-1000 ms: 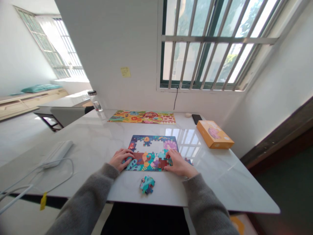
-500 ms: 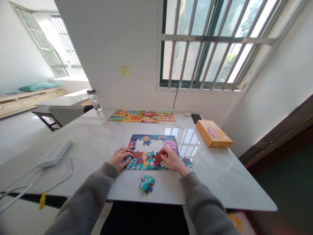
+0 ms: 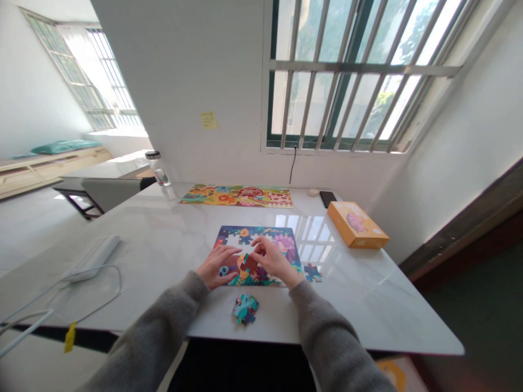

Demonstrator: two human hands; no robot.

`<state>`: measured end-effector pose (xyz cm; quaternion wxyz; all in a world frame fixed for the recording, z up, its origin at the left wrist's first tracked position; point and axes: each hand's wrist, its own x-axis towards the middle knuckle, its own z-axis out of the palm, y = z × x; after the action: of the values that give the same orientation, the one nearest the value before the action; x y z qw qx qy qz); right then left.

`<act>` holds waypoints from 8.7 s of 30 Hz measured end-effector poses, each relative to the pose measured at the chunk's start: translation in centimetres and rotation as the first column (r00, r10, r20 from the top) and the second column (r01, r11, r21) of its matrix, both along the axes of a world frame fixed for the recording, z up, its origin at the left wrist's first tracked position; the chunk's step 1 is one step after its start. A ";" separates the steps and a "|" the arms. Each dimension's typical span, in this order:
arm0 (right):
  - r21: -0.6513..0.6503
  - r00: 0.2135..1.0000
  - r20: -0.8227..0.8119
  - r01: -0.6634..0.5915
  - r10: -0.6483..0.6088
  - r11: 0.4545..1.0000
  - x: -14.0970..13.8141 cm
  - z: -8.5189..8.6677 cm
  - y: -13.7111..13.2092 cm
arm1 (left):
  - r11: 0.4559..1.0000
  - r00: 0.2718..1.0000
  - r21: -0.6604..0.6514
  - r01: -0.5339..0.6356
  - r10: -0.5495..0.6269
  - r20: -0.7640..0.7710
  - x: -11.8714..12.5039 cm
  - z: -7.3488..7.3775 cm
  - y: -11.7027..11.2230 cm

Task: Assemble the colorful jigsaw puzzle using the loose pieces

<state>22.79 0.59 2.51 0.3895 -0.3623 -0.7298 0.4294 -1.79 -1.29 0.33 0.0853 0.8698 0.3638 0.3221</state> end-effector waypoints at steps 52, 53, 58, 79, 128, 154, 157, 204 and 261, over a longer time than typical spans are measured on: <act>0.405 0.861 0.491 -0.093 -0.131 0.909 -5.3 -0.8 2.9 | 0.941 0.938 -0.058 -0.334 0.325 -0.120 -4.4 -2.1 1.4; 0.403 0.855 0.500 -0.090 -0.137 0.911 -5.5 -1.0 3.0 | 0.941 0.938 -0.055 -0.334 0.326 -0.120 -4.4 -2.2 1.5; 0.428 0.829 0.532 -0.087 -0.173 0.900 -5.9 -1.3 3.1 | 0.942 0.938 -0.054 -0.331 0.322 -0.132 -4.3 -2.2 1.4; 0.477 0.796 0.579 -0.153 -0.179 0.865 -6.1 -2.3 2.9 | 0.942 0.927 -0.071 -0.329 0.308 -0.216 -4.3 -1.7 0.9; 0.330 0.883 0.435 0.025 -0.176 0.944 0.5 -0.9 -0.2 | 0.941 0.957 -0.246 0.232 -0.266 -0.113 1.5 0.8 -6.5; 0.120 0.993 0.089 0.061 -0.072 0.991 -1.0 -0.7 -1.3 | 0.986 0.972 0.149 -0.078 0.042 0.232 1.6 -1.0 0.3; 0.066 1.000 -0.019 0.019 -0.018 0.998 -1.6 -1.0 -1.3 | 0.989 0.970 0.122 -0.080 0.049 0.237 1.8 -1.0 0.2; -0.217 0.970 -0.240 -0.027 -0.026 0.976 -1.9 -0.9 -1.4 | 0.973 0.961 0.207 -0.098 0.038 0.276 1.9 -0.9 0.2; 0.375 0.853 0.128 0.431 -0.506 0.821 6.5 -1.3 1.1 | 0.999 0.991 0.038 -0.019 0.014 0.134 1.8 -1.5 0.4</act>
<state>29.30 1.65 1.24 0.4549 -0.5060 -0.7180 0.1469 0.04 -0.94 -1.19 0.0896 0.8448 0.3582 0.3872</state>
